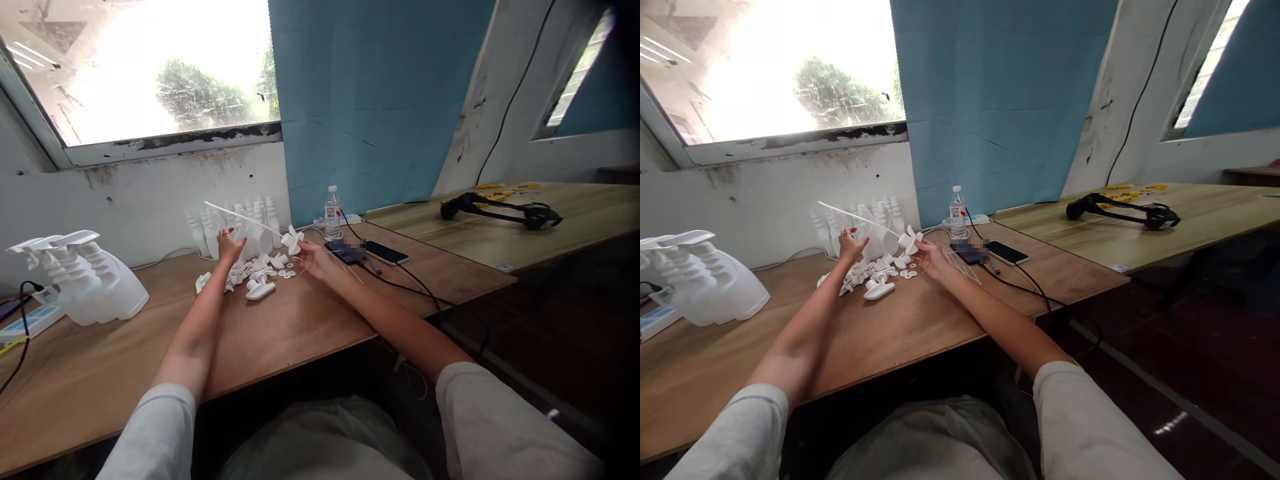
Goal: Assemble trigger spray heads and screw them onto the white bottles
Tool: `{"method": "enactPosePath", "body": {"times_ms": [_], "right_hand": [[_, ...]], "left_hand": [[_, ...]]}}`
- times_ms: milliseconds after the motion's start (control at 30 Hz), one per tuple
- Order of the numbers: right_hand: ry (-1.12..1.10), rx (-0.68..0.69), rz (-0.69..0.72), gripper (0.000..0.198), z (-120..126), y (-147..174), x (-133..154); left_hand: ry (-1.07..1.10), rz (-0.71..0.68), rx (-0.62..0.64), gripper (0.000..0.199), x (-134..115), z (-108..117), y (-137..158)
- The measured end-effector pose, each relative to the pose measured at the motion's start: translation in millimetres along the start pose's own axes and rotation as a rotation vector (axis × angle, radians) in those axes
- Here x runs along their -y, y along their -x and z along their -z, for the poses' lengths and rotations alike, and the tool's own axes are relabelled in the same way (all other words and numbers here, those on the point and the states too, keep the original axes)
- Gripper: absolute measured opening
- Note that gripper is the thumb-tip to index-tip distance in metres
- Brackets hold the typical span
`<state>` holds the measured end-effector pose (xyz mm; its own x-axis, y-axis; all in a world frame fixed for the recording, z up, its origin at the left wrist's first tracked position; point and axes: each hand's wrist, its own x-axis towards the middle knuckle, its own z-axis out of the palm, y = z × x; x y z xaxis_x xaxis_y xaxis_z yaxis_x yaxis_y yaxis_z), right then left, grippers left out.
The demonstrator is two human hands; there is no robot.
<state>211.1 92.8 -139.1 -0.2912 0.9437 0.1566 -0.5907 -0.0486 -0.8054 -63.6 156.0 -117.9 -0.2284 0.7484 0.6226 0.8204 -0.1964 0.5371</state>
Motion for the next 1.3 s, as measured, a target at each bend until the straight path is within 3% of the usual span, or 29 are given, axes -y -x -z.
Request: {"method": "enactPosePath", "body": {"times_ms": [67,133,300,433,633,767,1300], "right_hand": [[0.009,-0.016,0.031,0.012,1.2,-0.8,2.2],[0.023,-0.031,0.069,0.014,2.3,-1.3,4.8],[0.057,-0.103,0.210,0.024,5.9,-3.3,15.5],[0.052,-0.165,0.344,0.027,13.9,-6.7,29.0],[0.091,-0.189,0.491,0.034,30.8,-12.4,41.7],[0.182,-0.207,0.529,0.038,36.1,-16.1,40.1],[0.331,-0.260,0.569,0.049,43.7,-20.9,36.8]], "left_hand": [[-0.010,0.094,0.000,0.070,2.8,-9.8,-7.2],[-0.013,0.166,0.038,0.074,5.1,-16.0,-12.6],[-0.031,0.208,0.090,0.043,9.2,-5.0,-15.7],[-0.054,0.131,-0.002,0.050,11.6,33.8,1.5],[-0.125,-0.204,-0.154,0.050,33.7,108.0,64.2],[-0.201,-0.271,-0.208,0.047,48.7,132.2,90.1],[-0.268,-0.361,-0.157,0.046,54.9,135.3,90.3]]}}
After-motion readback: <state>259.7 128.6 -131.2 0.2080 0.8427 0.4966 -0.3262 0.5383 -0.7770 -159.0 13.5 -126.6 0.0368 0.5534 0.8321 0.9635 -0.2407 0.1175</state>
